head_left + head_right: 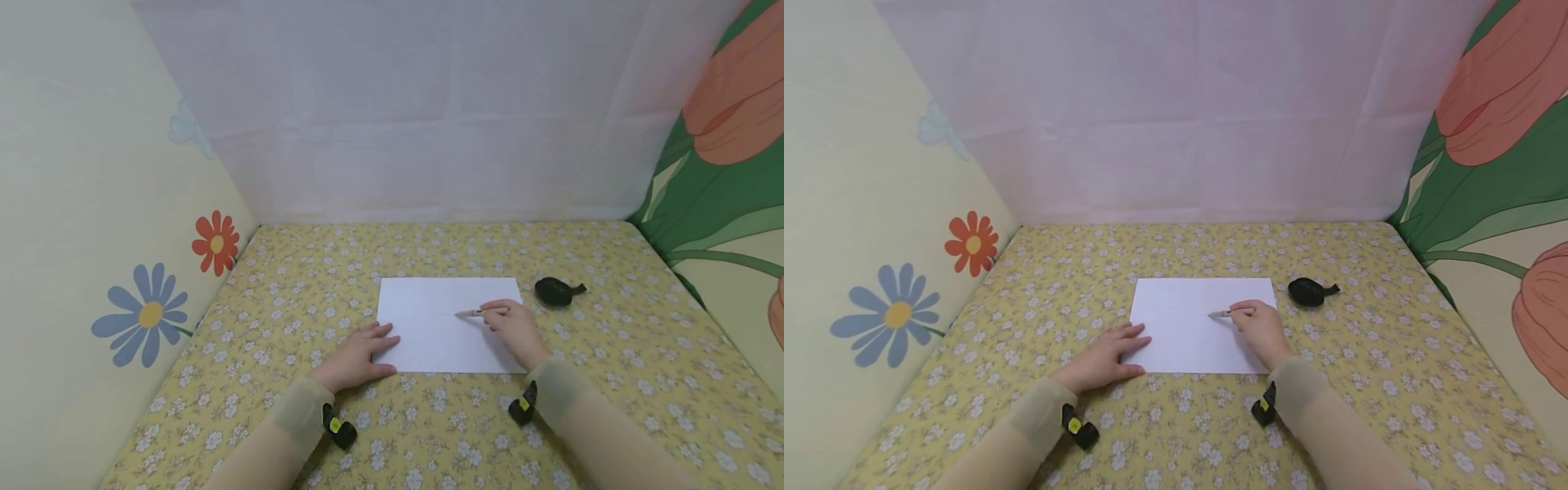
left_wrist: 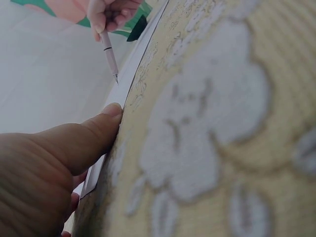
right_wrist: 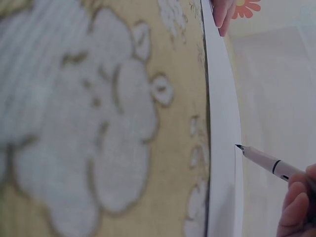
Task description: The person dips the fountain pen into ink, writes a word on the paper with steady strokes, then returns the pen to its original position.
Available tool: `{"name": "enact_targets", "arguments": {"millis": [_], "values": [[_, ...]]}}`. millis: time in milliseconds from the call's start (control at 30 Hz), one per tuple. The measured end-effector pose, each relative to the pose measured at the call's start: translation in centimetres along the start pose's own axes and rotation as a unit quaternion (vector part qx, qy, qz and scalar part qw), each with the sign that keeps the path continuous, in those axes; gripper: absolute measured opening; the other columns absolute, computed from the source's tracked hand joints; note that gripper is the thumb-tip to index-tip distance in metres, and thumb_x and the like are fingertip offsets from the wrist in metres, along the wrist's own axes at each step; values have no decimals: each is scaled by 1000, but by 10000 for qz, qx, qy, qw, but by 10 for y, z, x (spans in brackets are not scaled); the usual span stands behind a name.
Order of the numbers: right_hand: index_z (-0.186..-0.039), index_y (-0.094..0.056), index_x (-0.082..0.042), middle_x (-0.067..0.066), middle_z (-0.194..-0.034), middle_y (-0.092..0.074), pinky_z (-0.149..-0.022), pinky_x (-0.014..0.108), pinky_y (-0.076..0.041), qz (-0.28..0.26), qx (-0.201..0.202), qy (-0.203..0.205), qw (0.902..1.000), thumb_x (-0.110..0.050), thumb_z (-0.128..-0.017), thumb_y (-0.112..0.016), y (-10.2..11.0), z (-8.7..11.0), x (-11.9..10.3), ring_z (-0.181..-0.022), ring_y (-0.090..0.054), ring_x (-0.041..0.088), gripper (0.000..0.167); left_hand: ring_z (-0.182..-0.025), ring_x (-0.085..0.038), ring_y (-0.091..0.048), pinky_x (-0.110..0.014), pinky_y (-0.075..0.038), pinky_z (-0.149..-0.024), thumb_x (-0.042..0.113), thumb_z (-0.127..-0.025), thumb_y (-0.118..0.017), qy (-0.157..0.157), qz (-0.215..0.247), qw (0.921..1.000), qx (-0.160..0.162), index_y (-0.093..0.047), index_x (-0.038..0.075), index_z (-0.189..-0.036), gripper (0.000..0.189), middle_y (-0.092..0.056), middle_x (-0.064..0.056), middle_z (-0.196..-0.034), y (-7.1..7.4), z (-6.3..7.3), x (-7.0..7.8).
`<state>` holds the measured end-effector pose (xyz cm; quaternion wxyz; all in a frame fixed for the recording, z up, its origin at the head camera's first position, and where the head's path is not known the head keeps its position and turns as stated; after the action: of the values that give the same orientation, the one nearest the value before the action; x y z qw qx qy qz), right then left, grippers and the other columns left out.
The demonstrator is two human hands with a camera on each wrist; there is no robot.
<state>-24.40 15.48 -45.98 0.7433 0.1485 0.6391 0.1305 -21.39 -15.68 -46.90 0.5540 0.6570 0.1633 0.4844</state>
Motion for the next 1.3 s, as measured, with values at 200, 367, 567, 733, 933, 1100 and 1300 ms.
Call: {"name": "enact_targets", "arguments": {"millis": [200, 367, 567, 733, 933, 1100, 1300], "values": [[-116, -66, -5, 11, -101, -68, -66, 30, -46, 85, 81, 3, 9999, -22, -92, -60, 4, 0, 2, -81, -57, 21, 30, -145, -31, -18, -53, -13, -116, 44, -91, -63, 29, -20, 10000, -25, -45, 19, -145, 62, -29, -4, -156, 0, -1, 1], [-115, -66, -6, 11, -103, -68, -67, 30, -46, 160, 69, -15, 9998, -24, -93, -59, 6, 0, 3, -83, -57, 22, 29, -145, -30, -17, -52, -12, -116, 45, -91, -63, 60, -55, 10000, -41, -44, 19, -145, 63, -27, -4, -157, -2, -2, -2], [-115, -67, -7, 11, -103, -68, -67, 31, -46, 240, 80, -28, 9997, -25, -93, -59, 9, 1, 3, -84, -58, 22, 29, -145, -27, -16, -50, -11, -116, 48, -90, -63, 89, -81, 9999, -37, -44, 21, -146, 65, -26, -1, -157, -5, -3, -7], [-114, -67, -6, 11, -103, -69, -68, 31, -47, 288, 128, -21, 9995, -24, -93, -59, 10, 1, 1, -84, -59, 22, 29, -145, -27, -16, -50, -11, -116, 48, -90, -63, 81, -67, 9999, -45, -43, 21, -146, 65, -25, -1, -157, -5, -3, -7], [-113, -67, -7, 11, -103, -69, -67, 30, -48, 394, 153, -52, 9991, -24, -92, -59, 10, 1, 0, -84, -61, 21, 29, -146, -27, -16, -50, -10, -117, 47, -90, -63, 113, -28, 9999, -56, -43, 21, -146, 65, -25, 0, -157, -4, -2, -4], [-113, -67, -7, 11, -102, -69, -67, 30, -48, 357, 143, -52, 9992, -23, -92, -59, 9, 1, 0, -83, -60, 22, 28, -145, -28, -16, -51, -11, -116, 47, -90, -63, 56, -41, 10000, -33, -44, 20, -146, 65, -26, -2, -157, -4, -2, -4], [-115, -66, -8, 11, -106, -67, -70, 31, -49, 192, 89, -75, 9997, -24, -93, -57, 8, 2, -1, -87, -59, 23, 29, -145, -28, -16, -51, -11, -116, 48, -91, -62, 61, -96, 9999, -58, -43, 20, -146, 65, -26, -2, -157, -4, -3, -5]]}}
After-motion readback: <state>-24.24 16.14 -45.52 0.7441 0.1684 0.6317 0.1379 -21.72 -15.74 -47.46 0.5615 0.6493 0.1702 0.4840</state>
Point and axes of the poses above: each hand's wrist, its own z-axis away from the middle knuckle, its own y-axis out of the back of the hand, x = y × z, the point moved 2 cm from there along -z, towards the middle knuckle
